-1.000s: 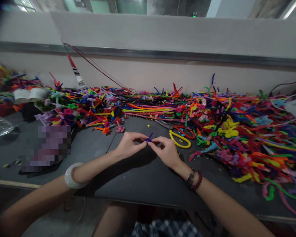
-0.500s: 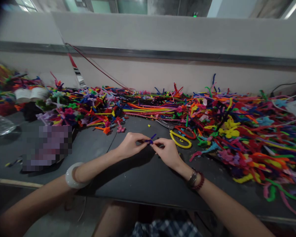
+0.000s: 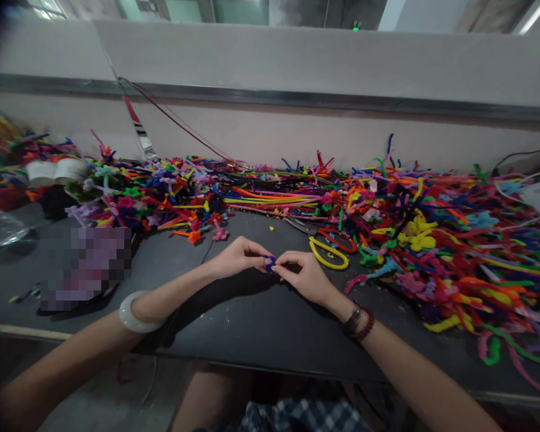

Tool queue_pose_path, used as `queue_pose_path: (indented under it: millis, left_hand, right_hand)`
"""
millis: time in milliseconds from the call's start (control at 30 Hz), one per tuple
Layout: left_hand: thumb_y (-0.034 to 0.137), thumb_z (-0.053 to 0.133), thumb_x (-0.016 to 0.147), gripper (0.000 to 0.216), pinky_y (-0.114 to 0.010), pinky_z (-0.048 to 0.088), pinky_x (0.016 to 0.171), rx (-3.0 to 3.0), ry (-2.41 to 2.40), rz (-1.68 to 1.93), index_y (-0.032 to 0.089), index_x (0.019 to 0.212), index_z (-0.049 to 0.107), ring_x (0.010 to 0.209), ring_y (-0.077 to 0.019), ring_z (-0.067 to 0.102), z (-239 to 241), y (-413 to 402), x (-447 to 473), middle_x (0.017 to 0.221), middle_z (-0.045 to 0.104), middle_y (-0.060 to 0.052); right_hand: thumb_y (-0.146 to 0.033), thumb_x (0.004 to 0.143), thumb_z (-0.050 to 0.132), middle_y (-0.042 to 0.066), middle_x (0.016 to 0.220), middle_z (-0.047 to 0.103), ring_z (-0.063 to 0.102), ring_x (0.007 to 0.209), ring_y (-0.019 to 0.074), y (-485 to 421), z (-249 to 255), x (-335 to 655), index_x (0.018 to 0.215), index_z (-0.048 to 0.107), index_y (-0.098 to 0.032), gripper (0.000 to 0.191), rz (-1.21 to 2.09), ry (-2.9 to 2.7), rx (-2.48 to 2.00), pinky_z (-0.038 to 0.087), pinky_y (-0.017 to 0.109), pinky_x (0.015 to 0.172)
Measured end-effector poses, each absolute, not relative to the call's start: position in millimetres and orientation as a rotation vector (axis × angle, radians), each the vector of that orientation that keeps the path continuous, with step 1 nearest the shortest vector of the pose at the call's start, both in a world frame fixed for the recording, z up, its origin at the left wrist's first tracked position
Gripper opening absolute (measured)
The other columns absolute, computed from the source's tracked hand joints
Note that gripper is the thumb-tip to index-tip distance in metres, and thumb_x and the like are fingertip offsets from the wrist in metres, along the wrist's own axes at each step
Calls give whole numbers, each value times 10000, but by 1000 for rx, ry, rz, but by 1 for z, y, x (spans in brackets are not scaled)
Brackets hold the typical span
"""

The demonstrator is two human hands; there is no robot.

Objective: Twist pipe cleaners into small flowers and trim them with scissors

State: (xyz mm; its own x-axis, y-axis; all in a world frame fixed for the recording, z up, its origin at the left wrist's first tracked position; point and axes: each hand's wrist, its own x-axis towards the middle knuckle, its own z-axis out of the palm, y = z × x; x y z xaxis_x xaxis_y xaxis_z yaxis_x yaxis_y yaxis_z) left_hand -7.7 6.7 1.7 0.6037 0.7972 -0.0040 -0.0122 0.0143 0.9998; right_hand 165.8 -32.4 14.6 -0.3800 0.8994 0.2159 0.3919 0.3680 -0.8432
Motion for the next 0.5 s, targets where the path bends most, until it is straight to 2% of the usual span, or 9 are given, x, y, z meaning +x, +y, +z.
queue_pose_path:
  millis: [167,333,500]
  left_hand:
    - [223,652,597,330,-279,484,714,1313,691,846,94,896,599,703,-140,616,4,5,-3,791,663,-77]
    - [240,636,612,251,-267,477,705,1420,723,942,90,809,597,691,-136,614,1,3,-2,746,659,-70]
    - [250,561,676,216,-229,475,636,1716,845,1043,90,813,612,663,-129,601,1,-1,-2,726,648,-64]
  right_hand:
    - [-247,701,544,4,642,559,500,494,84,-29,17,163,661,593,-145,120,941,-1723,-1156,437,206,488]
    - [-267,703,545,29,697,597,536,546,106,-30,15,163,709,609,-144,139,883,-1749,-1198,457,219,514]
    - [-288,709,556,48,750,615,570,635,137,-31,10,165,765,606,-148,159,733,-1771,-1222,470,230,551]
